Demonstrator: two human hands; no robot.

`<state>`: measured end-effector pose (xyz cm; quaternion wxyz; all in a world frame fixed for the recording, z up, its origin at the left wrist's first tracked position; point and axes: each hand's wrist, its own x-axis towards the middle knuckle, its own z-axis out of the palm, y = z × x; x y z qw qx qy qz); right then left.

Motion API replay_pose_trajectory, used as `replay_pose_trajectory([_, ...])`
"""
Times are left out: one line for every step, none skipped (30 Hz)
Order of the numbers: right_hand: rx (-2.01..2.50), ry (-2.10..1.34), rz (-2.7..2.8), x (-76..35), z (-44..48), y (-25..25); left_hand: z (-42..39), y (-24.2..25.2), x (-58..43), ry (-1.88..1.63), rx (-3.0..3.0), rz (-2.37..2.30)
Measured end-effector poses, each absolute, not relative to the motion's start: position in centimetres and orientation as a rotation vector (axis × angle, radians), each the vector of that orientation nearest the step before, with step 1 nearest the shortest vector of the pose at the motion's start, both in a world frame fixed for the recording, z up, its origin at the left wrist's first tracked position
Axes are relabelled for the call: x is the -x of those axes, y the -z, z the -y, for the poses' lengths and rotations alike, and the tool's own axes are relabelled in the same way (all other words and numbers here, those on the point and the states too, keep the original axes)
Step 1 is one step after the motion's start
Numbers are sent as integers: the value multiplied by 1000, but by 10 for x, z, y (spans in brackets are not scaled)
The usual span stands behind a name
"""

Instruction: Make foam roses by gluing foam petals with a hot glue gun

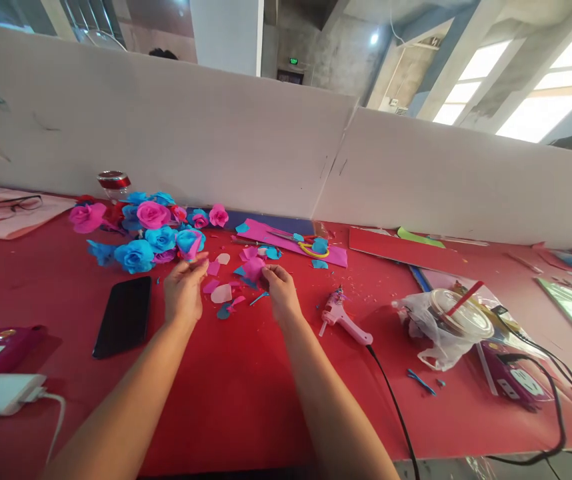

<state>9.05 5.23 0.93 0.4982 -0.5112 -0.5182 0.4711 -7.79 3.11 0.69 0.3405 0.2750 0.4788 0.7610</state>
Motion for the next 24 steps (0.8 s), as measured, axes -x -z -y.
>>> replay_pose_trajectory([1195,-1183,1229,-90,-49,-10,-30,-6,75,-1933,-699,-1241])
replay_pose_trajectory([1160,-1215,1207,-90,-46,-10,-29,-6,71,-1880,-689,-1245])
replay_pose_trajectory([1133,-1237,1186,-89,-43,-9,-28,-6,68,-1820,-687,-1249])
replay_pose_trajectory([1109,-1253,1170,-89,-40,-9,-26,-7,64,-1757,-691,-1249])
replay_pose_trajectory([1084,-1264,1163,-88,-39,-9,-25,-7,60,-1691,-700,-1240])
replay_pose_trajectory([1055,-1277,1167,-87,-38,-9,-23,-8,57,-1626,-709,-1223])
replay_pose_trajectory([1020,-1291,1182,-86,-37,-8,-22,-9,53,-1570,-716,-1201])
replay_pose_trajectory([982,-1301,1204,-85,-37,-8,-21,-10,51,-1528,-724,-1184])
replay_pose_trajectory([948,-1308,1230,-84,-37,-8,-20,-11,49,-1500,-730,-1177])
replay_pose_trajectory([930,-1307,1254,-84,-38,-7,-19,-11,48,-1484,-736,-1180])
replay_pose_trajectory([935,-1290,1270,-84,-39,-6,-19,-11,48,-1478,-740,-1192])
replay_pose_trajectory([962,-1255,1279,-84,-41,-5,-20,-10,48,-1484,-741,-1211])
replay_pose_trajectory([1007,-1200,1275,-86,-43,-3,-20,-9,50,-1492,-742,-1231])
replay_pose_trajectory([1063,-1129,1258,-88,-45,-1,-21,-8,52,-1503,-742,-1247])
replay_pose_trajectory([1118,-1043,1227,-91,-48,2,-22,-7,55,-1512,-746,-1258])
replay_pose_trajectory([1163,-953,1190,-95,-51,4,-23,-6,57,-1519,-750,-1266])
replay_pose_trajectory([1195,-874,1155,-98,-54,7,-24,-5,59,-1526,-752,-1271])
replay_pose_trajectory([1219,-812,1128,-102,-57,8,-24,-5,61,-1533,-750,-1277])
replay_pose_trajectory([1238,-769,1113,-106,-59,10,-25,-5,62,-1539,-747,-1285])
replay_pose_trajectory([1252,-741,1109,-109,-61,10,-26,-5,64,-1554,-738,-1303])
replay_pose_trajectory([1260,-730,1112,-112,-62,10,-27,-6,65,-1578,-724,-1331])
replay_pose_trajectory([1260,-729,1115,-114,-62,10,-28,-6,67,-1609,-710,-1368])
replay_pose_trajectory([1251,-737,1114,-115,-62,9,-29,-7,69,-1657,-690,-1414])
replay_pose_trajectory([1232,-753,1112,-116,-62,7,-31,-7,71,-1701,-668,-1462])
